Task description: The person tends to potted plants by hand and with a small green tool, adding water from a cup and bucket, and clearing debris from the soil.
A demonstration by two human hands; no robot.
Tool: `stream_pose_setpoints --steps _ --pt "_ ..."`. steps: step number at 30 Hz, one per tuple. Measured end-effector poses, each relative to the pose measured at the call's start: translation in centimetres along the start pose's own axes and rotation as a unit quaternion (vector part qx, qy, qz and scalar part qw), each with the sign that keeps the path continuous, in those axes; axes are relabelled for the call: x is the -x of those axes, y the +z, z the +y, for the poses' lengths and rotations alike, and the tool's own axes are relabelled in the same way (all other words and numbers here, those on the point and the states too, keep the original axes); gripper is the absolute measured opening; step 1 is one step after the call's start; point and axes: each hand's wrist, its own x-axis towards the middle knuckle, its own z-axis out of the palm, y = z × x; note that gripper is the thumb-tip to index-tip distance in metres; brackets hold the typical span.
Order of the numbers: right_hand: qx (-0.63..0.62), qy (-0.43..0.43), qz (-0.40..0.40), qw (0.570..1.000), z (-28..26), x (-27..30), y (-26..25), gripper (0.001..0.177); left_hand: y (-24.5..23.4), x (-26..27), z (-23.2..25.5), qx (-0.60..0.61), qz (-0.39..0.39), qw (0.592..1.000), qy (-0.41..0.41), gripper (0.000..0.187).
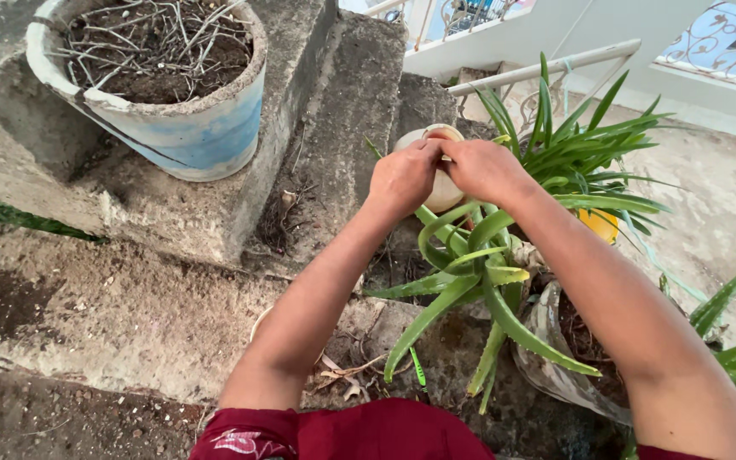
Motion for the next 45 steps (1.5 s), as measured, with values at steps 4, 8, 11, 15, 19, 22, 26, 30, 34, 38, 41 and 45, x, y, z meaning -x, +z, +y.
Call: stream_pose_setpoints --steps 4,8,11,15,19,22,26,30,34,38,41,45 --pt "-0.013 -0.039 0.039 0.998 0.2 0.3 0.3 0.033 4.3 -0.3 -3.6 0.032 -0.013 0.996 -0.084 0.022" --pt "0.037 -0.043 0.059 0.997 -0.3 1.3 0.9 0.021 9.7 -1.4 -8.0 0.376 -0.044 0.888 -0.262 0.024" --pt "0.051 -0.08 0.093 0.991 -0.1 1.7 0.8 0.018 9.6 -1.4 -8.4 0.533 -0.104 0.752 -0.373 0.028" --pt "0.124 -0.098 0.078 0.984 0.6 1.4 1.3 0.022 7.8 -1.0 -7.0 0.615 -0.142 0.653 -0.418 0.031" --pt "0.181 -0.14 0.15 0.962 1.1 1.6 2.1 0.024 7.6 0.0 -6.1 0.679 -0.131 0.6 -0.402 0.029" --pt "0.211 -0.15 0.141 0.955 1.1 2.0 2.4 0.031 6.8 0.0 -6.9 0.667 -0.178 0.621 -0.371 0.036" --pt "0.2 -0.187 0.149 0.95 0.7 2.8 2.0 0.039 6.1 0.0 -7.2 0.551 -0.232 0.709 -0.374 0.042" --pt "0.117 -0.215 0.159 0.956 0.9 3.0 0.4 0.018 4.8 1.1 -6.4 0.546 -0.326 0.696 -0.334 0.05" --pt "0.017 -0.02 0.164 0.986 3.5 2.8 -2.9 0.022 3.6 0.5 -5.8 0.545 -0.242 0.722 -0.351 0.036" --pt "-0.002 0.102 0.16 0.982 6.3 3.0 -4.9 0.025 3.1 -1.0 -5.2 0.581 -0.214 0.701 -0.353 0.035" --pt "-0.015 0.079 0.22 0.972 6.8 3.5 -4.5 0.027 3.6 -1.7 -4.7 0.593 -0.196 0.706 -0.333 0.033" --pt "-0.026 0.063 0.213 0.975 6.4 3.6 -4.3 0.028 5.1 -3.5 -3.6 0.59 -0.154 0.728 -0.313 0.034"
